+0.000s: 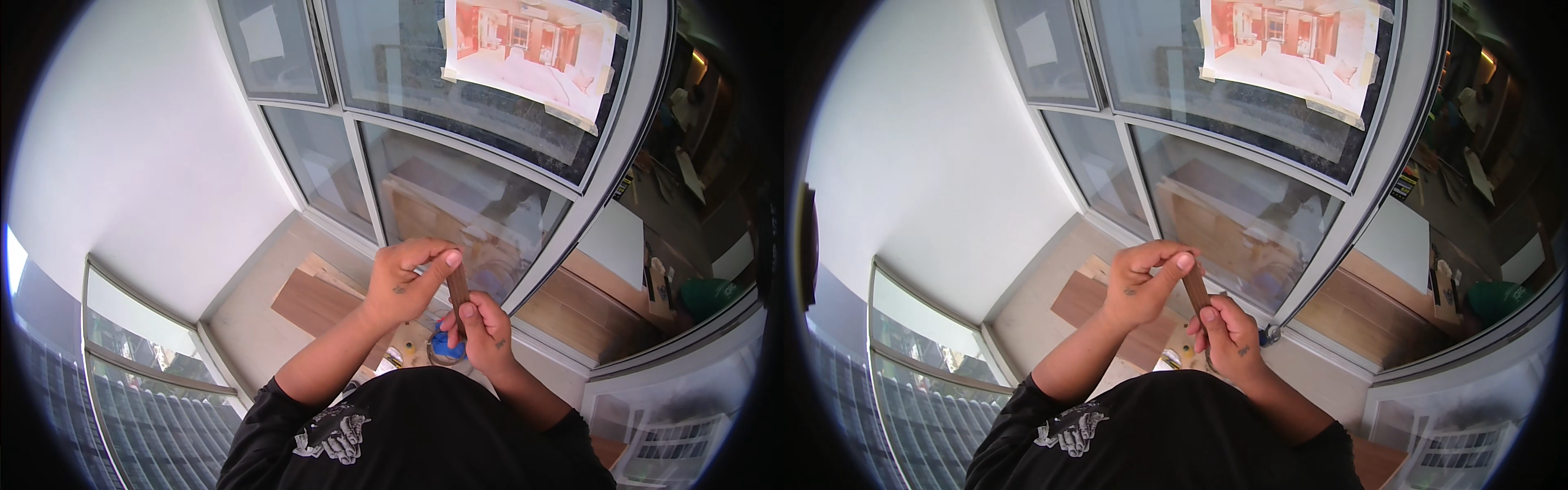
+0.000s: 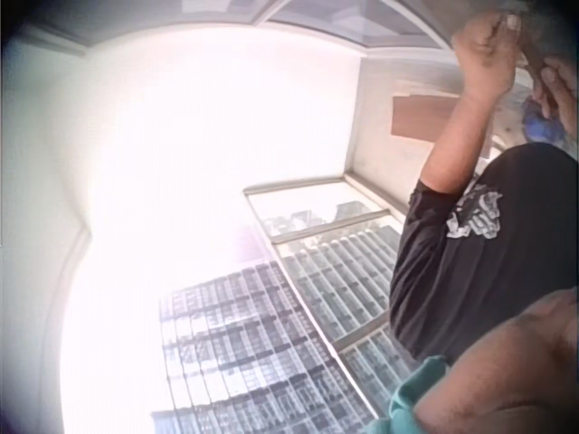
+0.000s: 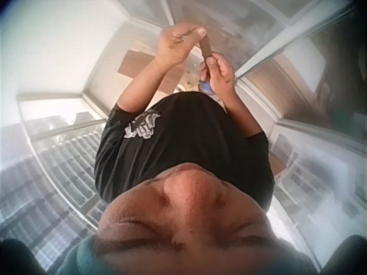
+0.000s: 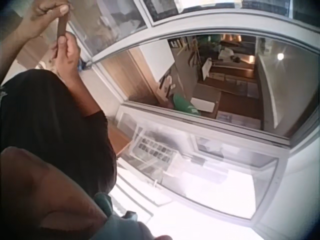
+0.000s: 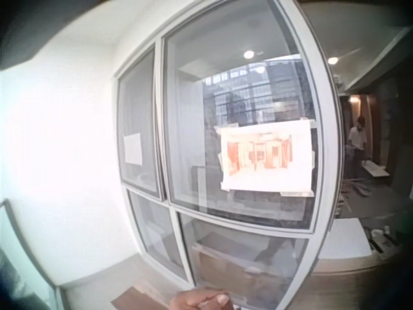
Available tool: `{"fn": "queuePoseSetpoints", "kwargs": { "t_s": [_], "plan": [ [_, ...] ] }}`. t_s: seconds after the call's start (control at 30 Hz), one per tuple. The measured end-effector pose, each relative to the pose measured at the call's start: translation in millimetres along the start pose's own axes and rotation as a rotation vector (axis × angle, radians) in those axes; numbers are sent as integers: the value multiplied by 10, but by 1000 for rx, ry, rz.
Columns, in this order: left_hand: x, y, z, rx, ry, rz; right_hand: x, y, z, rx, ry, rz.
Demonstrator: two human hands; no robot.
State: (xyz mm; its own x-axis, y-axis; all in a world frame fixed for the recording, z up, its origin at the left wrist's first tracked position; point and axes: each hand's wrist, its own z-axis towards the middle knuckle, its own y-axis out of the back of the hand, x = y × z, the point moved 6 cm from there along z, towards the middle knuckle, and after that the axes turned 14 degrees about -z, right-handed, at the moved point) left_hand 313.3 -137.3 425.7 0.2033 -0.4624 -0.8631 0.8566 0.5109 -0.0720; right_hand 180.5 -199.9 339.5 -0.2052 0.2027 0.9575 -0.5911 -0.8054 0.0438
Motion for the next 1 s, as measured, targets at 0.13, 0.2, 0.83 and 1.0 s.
{"fn": "queuePoseSetpoints", "kwargs": {
  "t_s": [0.13, 0.2, 0.83, 1.0],
  "plan": [
    [-145, 269, 129, -209, -122, 102, 60, 80, -16, 9, 46, -48],
    [-130, 515, 253, -362, -44, -77, 89, 171, -43, 23, 38, -42],
    [-729, -346, 114, 850, -453, 664, 300, 388, -123, 114, 34, -282],
    [-592, -266, 136, 861, -362, 682, 410, 442, -174, 167, -12, -415]
  ]
}}
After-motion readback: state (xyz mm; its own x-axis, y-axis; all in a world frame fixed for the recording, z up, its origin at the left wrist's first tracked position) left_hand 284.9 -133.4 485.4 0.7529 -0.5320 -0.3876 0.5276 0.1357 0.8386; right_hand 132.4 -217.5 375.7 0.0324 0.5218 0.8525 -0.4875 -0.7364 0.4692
